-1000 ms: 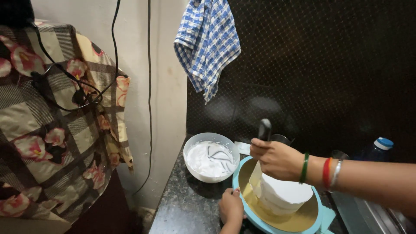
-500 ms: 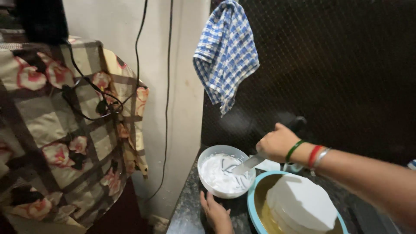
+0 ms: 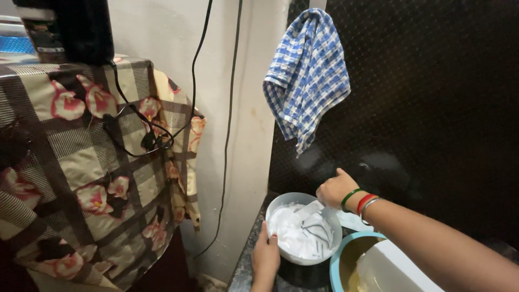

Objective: The person spreads white frosting onto a cake on a rotating stand using a spatula. They repeatedly scoop more frosting from a bowl and apply it to the top and sides of the cake while turning the stand.

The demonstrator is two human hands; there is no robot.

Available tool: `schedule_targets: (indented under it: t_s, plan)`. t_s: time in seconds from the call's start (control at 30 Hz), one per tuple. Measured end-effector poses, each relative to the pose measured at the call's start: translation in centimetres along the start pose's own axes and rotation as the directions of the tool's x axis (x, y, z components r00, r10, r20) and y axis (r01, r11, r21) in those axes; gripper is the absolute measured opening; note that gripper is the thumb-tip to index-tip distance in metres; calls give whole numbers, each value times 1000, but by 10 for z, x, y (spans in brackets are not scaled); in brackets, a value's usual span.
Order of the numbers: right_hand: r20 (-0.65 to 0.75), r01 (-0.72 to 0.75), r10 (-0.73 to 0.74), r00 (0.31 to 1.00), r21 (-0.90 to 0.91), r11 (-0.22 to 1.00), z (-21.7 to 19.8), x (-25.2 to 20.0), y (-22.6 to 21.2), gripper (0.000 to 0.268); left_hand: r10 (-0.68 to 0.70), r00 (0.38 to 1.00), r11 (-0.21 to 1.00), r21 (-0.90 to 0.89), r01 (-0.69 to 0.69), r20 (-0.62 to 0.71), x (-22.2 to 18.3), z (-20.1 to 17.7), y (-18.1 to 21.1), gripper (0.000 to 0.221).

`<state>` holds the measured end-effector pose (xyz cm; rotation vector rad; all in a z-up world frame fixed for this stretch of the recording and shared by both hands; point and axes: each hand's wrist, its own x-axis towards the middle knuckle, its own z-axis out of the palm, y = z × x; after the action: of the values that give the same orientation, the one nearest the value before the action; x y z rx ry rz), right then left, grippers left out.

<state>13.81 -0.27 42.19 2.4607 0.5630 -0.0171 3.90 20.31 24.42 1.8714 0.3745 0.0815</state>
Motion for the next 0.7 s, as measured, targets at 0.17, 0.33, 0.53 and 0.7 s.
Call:
schedule_targets:
  t_s: [0.17, 0.33, 0.53, 0.7]
  plan:
    - [112, -32, 10, 994, 195, 980, -5, -12, 15, 32, 79, 997, 989, -125, -81, -18, 18, 23, -36, 61]
    - [236, -130, 55, 970, 319, 939, -55, -58, 34, 34, -25, 984, 961, -275, -25, -176, -12, 62, -48, 53]
    - [116, 49, -70, 991, 178, 983, -92, -127, 48, 31, 94, 835, 864, -461, 202, 542, -29, 258, -194, 42]
    - [-101, 386, -393, 914, -82, 919, -123, -186, 28, 25, -208, 876, 879, -309, 362, 436, -105, 145, -53, 26]
